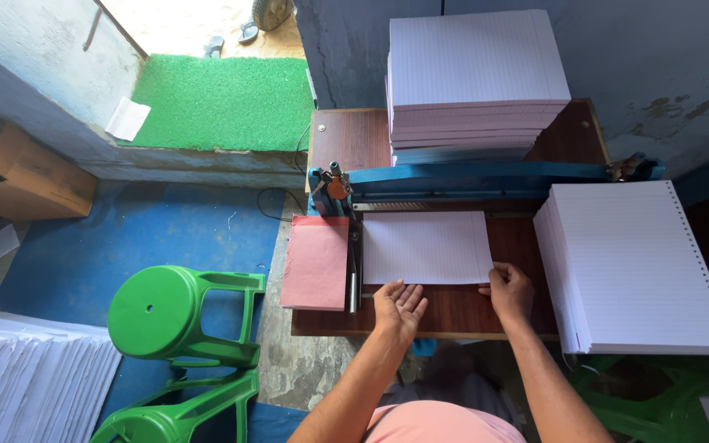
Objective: The person places lined paper sheets into a binding machine, then inserts a printed cover sheet and presses the machine to bind the pages. The person repeats this process for multiple notebooks, stacking the finished items on the table.
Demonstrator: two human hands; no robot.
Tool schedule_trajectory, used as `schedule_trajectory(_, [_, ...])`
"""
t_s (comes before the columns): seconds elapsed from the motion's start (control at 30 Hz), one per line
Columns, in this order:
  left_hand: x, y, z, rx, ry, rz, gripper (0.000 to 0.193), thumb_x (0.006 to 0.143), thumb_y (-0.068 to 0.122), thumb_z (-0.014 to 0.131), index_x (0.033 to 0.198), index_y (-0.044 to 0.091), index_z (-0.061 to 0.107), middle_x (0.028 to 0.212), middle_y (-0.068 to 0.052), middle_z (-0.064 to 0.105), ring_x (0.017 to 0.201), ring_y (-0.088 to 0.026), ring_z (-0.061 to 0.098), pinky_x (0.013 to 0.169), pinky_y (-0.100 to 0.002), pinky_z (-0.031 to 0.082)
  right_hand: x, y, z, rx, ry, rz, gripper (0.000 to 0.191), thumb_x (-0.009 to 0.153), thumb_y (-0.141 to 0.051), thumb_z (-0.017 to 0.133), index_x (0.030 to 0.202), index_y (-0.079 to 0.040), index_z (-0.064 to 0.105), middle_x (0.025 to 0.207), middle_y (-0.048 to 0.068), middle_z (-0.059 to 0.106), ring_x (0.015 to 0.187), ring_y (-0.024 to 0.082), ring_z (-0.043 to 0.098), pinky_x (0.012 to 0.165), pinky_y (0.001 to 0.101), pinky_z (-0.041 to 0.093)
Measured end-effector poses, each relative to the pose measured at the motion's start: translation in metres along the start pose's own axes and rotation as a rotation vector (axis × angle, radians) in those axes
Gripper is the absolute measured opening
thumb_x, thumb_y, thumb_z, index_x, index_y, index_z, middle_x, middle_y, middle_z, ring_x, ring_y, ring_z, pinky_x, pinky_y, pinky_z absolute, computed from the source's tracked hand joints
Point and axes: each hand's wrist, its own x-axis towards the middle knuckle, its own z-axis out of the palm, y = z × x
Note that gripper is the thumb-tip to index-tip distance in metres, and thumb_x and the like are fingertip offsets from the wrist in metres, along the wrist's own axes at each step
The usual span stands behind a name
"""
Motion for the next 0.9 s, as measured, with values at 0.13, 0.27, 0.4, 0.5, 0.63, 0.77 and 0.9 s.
schedule_trajectory(0.13, [0.009,-0.008,-0.001,0.107,-0.007,0.06,0.056,0.098,0.026,0.055,0.146,0.0,0.042,0.145,-0.021,0.055,0.132,-0.032,0.058,0.111,-0.048,0.044,-0.001,0.002,-0.002,0.096,-0.013,-0.029,0.025,0.102,-0.009,0.056,0.121,0.004,0.066,0.097,0.015,0.073,0.077,0.022,0.075,0.071,0.0343,0.063])
schedule_trajectory(0.27, [0.02,-0.005,0.002,0.265,0.085,0.104,0.04,0.101,0.026,0.056,0.133,0.003,0.053,0.127,-0.014,0.065,0.113,-0.029,0.069,0.094,-0.046,0.054,0.007,0.008,0.0,0.226,-0.025,-0.034,0.026,0.1,-0.008,0.057,0.122,0.005,0.065,0.1,0.016,0.072,0.078,0.021,0.074,0.072,0.0338,0.064])
schedule_trajectory(0.4, [0.024,-0.006,-0.001,0.346,0.158,0.139,0.029,0.101,0.022,0.058,0.122,0.002,0.059,0.111,-0.011,0.071,0.097,-0.026,0.074,0.079,-0.039,0.058,0.007,0.015,-0.002,0.495,-0.025,0.047,0.029,0.098,-0.011,0.062,0.123,0.002,0.061,0.104,0.015,0.068,0.083,0.023,0.071,0.074,0.0364,0.064])
schedule_trajectory(0.5, [0.02,-0.013,-0.009,0.367,0.17,0.137,0.027,0.101,0.021,0.057,0.12,0.002,0.06,0.108,-0.011,0.072,0.092,-0.024,0.074,0.077,-0.038,0.058,-0.006,0.02,-0.005,0.711,-0.04,0.199,0.029,0.097,-0.016,0.066,0.119,0.0,0.056,0.101,0.015,0.066,0.088,0.023,0.069,0.078,0.0377,0.064])
schedule_trajectory(0.63, [0.011,-0.017,-0.022,0.36,0.185,0.113,0.025,0.101,0.021,0.059,0.116,0.001,0.062,0.105,-0.011,0.071,0.088,-0.023,0.073,0.077,-0.038,0.058,-0.031,0.025,0.005,0.787,-0.197,0.369,0.026,0.094,-0.021,0.068,0.11,-0.003,0.056,0.096,0.017,0.068,0.089,0.025,0.072,0.081,0.0366,0.065])
schedule_trajectory(0.77, [0.002,-0.015,-0.027,0.328,0.181,0.113,0.024,0.1,0.02,0.061,0.114,0.001,0.062,0.103,-0.01,0.07,0.087,-0.023,0.073,0.078,-0.038,0.06,-0.032,0.034,0.017,0.893,-0.337,0.486,0.026,0.093,-0.024,0.07,0.103,-0.002,0.059,0.091,0.013,0.069,0.085,0.023,0.072,0.077,0.0349,0.064])
schedule_trajectory(0.9, [-0.022,-0.007,-0.023,0.387,0.152,0.082,0.025,0.098,0.02,0.06,0.111,0.0,0.065,0.099,-0.01,0.073,0.087,-0.023,0.074,0.078,-0.039,0.06,-0.024,0.045,0.02,0.818,-0.347,0.465,0.024,0.093,-0.022,0.071,0.101,-0.002,0.06,0.089,0.011,0.069,0.078,0.019,0.071,0.07,0.0319,0.062])
